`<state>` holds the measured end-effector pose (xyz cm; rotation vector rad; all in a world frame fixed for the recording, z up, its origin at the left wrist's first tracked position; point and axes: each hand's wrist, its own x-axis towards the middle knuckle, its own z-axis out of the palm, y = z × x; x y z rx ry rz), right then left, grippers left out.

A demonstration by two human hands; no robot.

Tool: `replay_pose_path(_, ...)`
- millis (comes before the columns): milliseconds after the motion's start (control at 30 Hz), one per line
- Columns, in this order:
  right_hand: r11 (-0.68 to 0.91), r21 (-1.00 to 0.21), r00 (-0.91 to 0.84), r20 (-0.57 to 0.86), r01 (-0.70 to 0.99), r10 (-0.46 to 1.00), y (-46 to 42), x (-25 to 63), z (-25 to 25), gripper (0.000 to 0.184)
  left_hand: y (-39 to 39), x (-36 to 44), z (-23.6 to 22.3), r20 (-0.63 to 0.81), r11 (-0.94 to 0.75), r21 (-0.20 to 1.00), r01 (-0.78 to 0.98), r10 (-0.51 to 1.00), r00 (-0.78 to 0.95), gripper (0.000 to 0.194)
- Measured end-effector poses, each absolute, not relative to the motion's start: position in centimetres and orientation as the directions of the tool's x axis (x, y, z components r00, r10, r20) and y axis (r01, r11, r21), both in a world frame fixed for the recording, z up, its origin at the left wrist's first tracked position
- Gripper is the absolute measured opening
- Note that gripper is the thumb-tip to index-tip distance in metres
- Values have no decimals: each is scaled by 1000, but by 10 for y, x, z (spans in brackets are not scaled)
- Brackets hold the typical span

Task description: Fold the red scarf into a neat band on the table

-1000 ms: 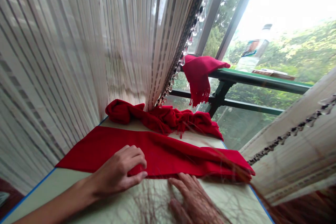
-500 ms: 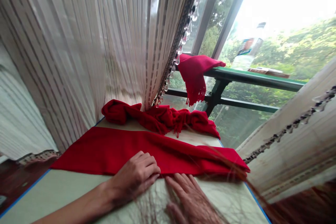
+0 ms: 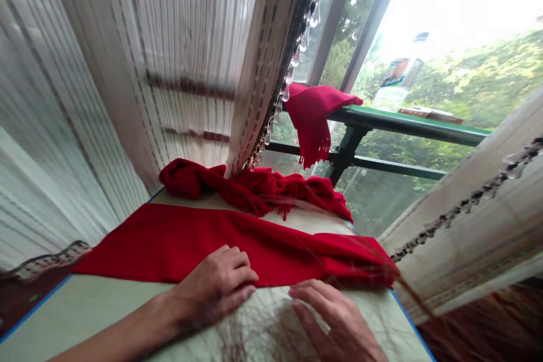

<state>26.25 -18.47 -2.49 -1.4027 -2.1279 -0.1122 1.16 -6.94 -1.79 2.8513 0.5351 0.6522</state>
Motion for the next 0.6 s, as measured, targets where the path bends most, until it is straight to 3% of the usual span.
replay_pose_path(100, 463, -319, -273, 493, 827, 826, -172, 257, -21, 32, -65, 6, -17, 400, -911, 253, 327, 406, 822, 14)
replay_pose_path(233, 493, -183, -407, 364, 851, 838, -156, 247, -26, 45, -54, -13, -27, 416, -893, 236, 383, 448, 791, 28)
replay_pose_path(367, 475, -118, -455, 162, 872, 876, -160, 246, -24, 59, -48, -33, -36, 310, -881, 175, 439, 473, 825, 48)
replay_pose_path(467, 448, -137, -431, 140, 883, 892, -161, 245, -14, 56, -43, -39, -27, 263, -872, 203, 444, 486, 833, 46)
replay_pose_path(600, 462, -194, -443, 132, 866, 887, -148, 233, -9, 52, -7, -39, -4, 378, -767, 343, 543, 642, 667, 33)
